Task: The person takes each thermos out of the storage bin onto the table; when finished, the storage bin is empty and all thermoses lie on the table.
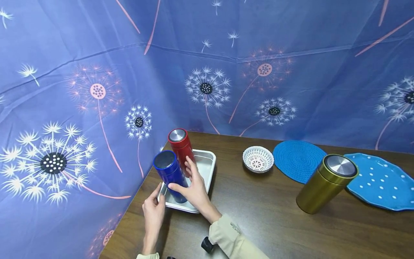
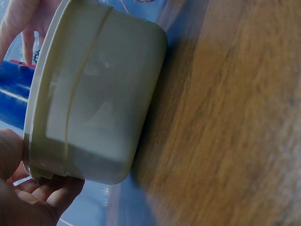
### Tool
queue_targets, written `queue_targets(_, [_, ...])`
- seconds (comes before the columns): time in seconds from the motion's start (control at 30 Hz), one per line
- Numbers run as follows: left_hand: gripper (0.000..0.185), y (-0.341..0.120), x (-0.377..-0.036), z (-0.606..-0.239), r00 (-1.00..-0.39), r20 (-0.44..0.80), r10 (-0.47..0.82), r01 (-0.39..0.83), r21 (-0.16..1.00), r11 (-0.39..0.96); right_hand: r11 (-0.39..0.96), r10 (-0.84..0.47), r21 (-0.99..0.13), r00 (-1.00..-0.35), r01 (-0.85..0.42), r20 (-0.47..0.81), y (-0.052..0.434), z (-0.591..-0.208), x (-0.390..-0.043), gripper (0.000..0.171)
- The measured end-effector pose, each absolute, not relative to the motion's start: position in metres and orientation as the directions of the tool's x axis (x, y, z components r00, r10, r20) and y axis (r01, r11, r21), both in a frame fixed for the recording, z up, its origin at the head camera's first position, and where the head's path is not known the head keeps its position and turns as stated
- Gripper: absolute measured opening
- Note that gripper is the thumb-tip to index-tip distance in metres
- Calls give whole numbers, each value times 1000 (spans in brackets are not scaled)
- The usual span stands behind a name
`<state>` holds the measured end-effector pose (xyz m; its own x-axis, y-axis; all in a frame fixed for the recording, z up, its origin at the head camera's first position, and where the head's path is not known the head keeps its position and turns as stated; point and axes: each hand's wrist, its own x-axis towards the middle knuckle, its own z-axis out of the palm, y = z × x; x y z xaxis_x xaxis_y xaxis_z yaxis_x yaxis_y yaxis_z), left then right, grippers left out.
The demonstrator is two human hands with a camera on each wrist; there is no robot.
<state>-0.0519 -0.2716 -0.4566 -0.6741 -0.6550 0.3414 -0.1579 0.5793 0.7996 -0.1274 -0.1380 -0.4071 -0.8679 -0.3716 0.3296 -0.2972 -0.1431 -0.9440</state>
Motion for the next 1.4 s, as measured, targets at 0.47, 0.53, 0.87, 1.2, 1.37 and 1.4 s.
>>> queue_targets(0.47, [40,-272,-57,-456,-679,322,-660,-155,815,558,-171,-392,-950,-866,-261,309,-140,-391,-126,71])
queue_targets(0.53, [40,-273,-57,-456,-674,327,-663,-154,815,559,-171,-390,-948,-865,-269,316,-140,-391,-127,67])
queue_targets(0.87, [41,-276,-56,-455,-672,311,-673,-185,809,558,-153,-374,-941,-864,-301,337,-145,-394,-126,62])
queue_targets(1.2, [41,-282,-54,-456,-658,322,-681,-190,803,564,-154,-343,-949,-886,-275,312,-145,-394,-129,61])
queue_targets(1.37, [41,-281,-52,-455,-652,329,-683,-203,792,576,-204,-345,-950,-891,-236,295,-140,-391,-129,62])
queue_targets(1.4, [41,-281,-52,-454,-652,331,-682,-203,790,578,-214,-344,-949,-891,-233,296,-139,-390,-129,62])
